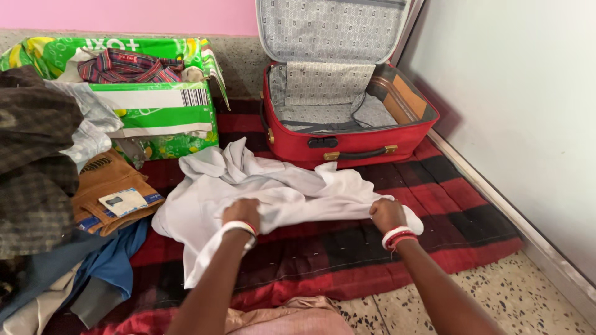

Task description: The person folds a white shirt on a mat on the floor. They smooth the fabric, fold the sleeves, and fold the shirt into a compact rectangle.

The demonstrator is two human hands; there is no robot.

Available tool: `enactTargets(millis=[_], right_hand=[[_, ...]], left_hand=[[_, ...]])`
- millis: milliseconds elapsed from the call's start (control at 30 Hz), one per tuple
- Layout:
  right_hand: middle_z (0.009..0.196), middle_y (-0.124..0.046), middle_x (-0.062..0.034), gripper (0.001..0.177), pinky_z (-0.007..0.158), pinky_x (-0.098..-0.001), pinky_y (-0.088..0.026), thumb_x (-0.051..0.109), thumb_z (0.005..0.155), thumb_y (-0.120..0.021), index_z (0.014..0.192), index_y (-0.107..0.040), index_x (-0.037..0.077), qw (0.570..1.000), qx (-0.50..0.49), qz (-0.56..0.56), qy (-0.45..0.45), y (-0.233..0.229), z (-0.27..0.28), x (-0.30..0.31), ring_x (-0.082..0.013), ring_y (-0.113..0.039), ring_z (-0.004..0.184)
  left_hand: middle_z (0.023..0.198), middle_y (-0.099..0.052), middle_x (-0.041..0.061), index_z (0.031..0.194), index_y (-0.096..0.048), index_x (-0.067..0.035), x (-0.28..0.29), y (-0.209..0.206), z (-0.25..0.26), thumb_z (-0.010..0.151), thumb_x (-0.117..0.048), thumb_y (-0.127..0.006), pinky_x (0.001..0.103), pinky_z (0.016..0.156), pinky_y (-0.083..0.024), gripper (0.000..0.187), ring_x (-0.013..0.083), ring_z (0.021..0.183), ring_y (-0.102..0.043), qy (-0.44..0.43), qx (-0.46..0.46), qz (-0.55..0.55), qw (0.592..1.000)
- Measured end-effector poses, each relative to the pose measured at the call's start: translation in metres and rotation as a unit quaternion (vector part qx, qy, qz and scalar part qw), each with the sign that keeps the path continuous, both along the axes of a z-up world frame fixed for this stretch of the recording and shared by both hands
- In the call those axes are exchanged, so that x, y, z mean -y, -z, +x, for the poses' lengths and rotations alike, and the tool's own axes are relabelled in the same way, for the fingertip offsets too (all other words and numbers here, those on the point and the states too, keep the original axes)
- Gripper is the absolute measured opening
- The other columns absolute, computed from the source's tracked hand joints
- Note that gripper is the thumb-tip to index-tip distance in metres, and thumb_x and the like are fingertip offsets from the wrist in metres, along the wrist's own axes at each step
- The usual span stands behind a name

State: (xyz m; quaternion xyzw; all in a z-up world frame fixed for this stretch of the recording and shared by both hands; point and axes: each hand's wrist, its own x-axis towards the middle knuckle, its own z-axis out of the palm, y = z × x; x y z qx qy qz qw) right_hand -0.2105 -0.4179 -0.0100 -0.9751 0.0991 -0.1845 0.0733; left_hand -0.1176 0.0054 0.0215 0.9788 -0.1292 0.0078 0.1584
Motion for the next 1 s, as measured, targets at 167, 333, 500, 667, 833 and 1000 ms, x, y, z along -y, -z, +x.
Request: enactTargets(millis=[167,333,500,667,833,1000], right_hand=[[0.099,-0.078,-0.0058,0.019,0.097,-0.048,-0.05,0.02,0.087,-0.06,0.083,-0.079,0.021,0.986,-0.143,-0.053,0.068,-0.018,-0.016,-0.024,-0.0296,-0.072,0.098],[0.113,-0.07,-0.0091,0.02,0.092,-0.0536,-0.049,0.025,0.09,-0.059,0.095,-0.077,0.017,0.973,-0.202,-0.097,0.057,0.004,-0.029,-0.05,-0.0294,-0.067,0.109],[0.104,-0.066,-0.0103,0.02,0.09,-0.0497,-0.052,0.004,0.077,-0.061,0.088,-0.076,0.013,0.995,-0.058,0.025,-0.083,0.005,-0.024,-0.094,-0.0343,-0.063,0.106],[0.112,-0.06,-0.0135,0.058,0.085,-0.0485,-0.054,-0.012,0.069,-0.055,0.117,-0.068,0.018,0.964,-0.027,0.101,-0.243,-0.026,-0.028,-0.179,-0.0379,-0.063,0.103],[0.119,-0.053,-0.0148,0.065,0.073,-0.0508,-0.055,0.002,0.071,-0.07,0.132,-0.065,0.025,0.964,-0.119,0.059,-0.231,-0.043,-0.04,-0.238,-0.0381,-0.063,0.101],[0.104,-0.066,-0.0131,0.021,0.075,-0.0477,-0.055,0.014,0.088,-0.072,0.109,-0.071,0.014,0.98,0.008,0.113,-0.166,-0.024,-0.038,-0.229,-0.035,-0.069,0.088]], left_hand=[[0.131,-0.068,0.013,0.126,-0.072,-0.017,-0.021,-0.026,-0.004,0.092,-0.016,-0.064,0.051,0.105,-0.052,0.035,0.0327,0.124,-0.066,-0.029,-0.157,0.078,0.984],[0.138,-0.063,0.012,0.13,-0.068,-0.019,-0.015,-0.017,-0.023,0.088,-0.028,-0.075,0.063,0.109,-0.043,0.044,0.0347,0.133,-0.056,0.058,-0.245,0.151,0.956],[0.14,-0.066,0.005,0.124,-0.075,-0.028,-0.001,-0.019,-0.035,0.095,-0.03,-0.062,0.078,0.118,-0.021,0.032,0.0319,0.142,-0.051,0.03,-0.226,0.053,0.972],[0.142,-0.062,0.007,0.125,-0.072,-0.029,-0.004,-0.023,-0.028,0.095,-0.025,-0.059,0.075,0.118,-0.022,0.034,0.0325,0.14,-0.051,0.029,-0.185,0.002,0.982],[0.136,-0.065,0.008,0.12,-0.075,-0.027,-0.019,-0.017,-0.03,0.096,-0.021,-0.057,0.066,0.115,-0.035,0.031,0.0329,0.134,-0.055,0.054,-0.161,-0.026,0.985],[0.124,-0.065,0.01,0.111,-0.075,-0.018,-0.035,-0.011,-0.058,0.083,-0.032,-0.074,0.053,0.105,-0.05,0.031,0.0344,0.124,-0.059,0.091,-0.006,-0.107,0.99]])
